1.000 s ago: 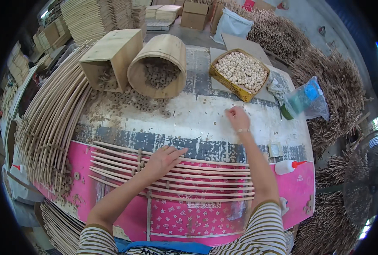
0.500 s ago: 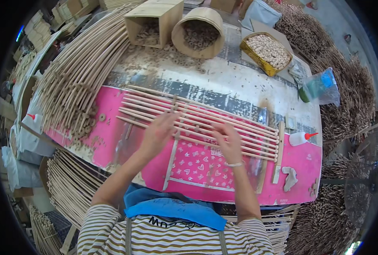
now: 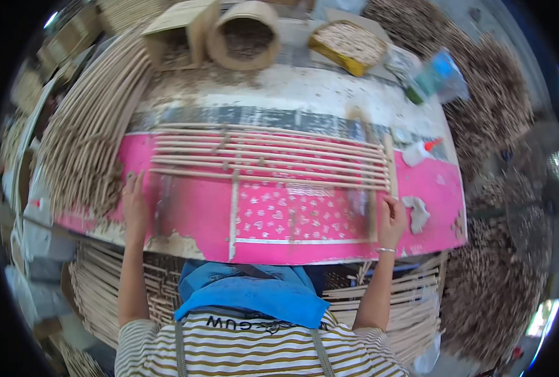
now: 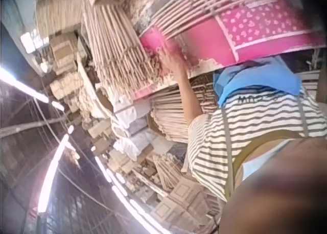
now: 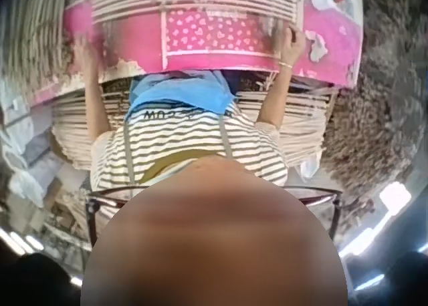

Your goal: Assembling a wooden rack structure by applying glue and fitting wooden dowels into crossbars.

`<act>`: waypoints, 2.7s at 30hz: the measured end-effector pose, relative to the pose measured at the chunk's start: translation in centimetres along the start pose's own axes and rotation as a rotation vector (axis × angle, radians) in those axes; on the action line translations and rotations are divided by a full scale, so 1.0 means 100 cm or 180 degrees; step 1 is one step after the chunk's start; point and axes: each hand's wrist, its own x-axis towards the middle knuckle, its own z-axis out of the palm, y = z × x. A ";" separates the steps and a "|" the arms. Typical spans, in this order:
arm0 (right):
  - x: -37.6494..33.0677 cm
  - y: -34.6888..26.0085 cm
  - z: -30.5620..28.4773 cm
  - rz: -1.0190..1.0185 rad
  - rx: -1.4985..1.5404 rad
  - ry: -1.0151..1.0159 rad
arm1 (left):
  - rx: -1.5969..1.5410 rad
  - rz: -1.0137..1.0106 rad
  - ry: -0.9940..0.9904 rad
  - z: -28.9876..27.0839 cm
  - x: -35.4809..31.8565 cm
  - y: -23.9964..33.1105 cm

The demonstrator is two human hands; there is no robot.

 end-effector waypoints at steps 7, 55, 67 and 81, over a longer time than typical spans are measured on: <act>0.008 0.017 -0.058 -0.0179 -0.2057 0.0739 | 0.0538 -0.0316 -0.0209 0.011 -0.011 -0.008; 0.152 0.135 -0.003 0.0383 -0.0778 0.0689 | -0.1463 0.2087 -0.1056 0.116 0.161 0.405; 0.166 0.132 0.011 0.0730 0.0602 0.0239 | -0.1641 0.2044 -0.0905 0.109 0.148 0.417; 0.143 0.044 -0.021 0.0343 0.0057 -0.1000 | -0.1094 0.1924 -0.0944 0.109 0.136 0.405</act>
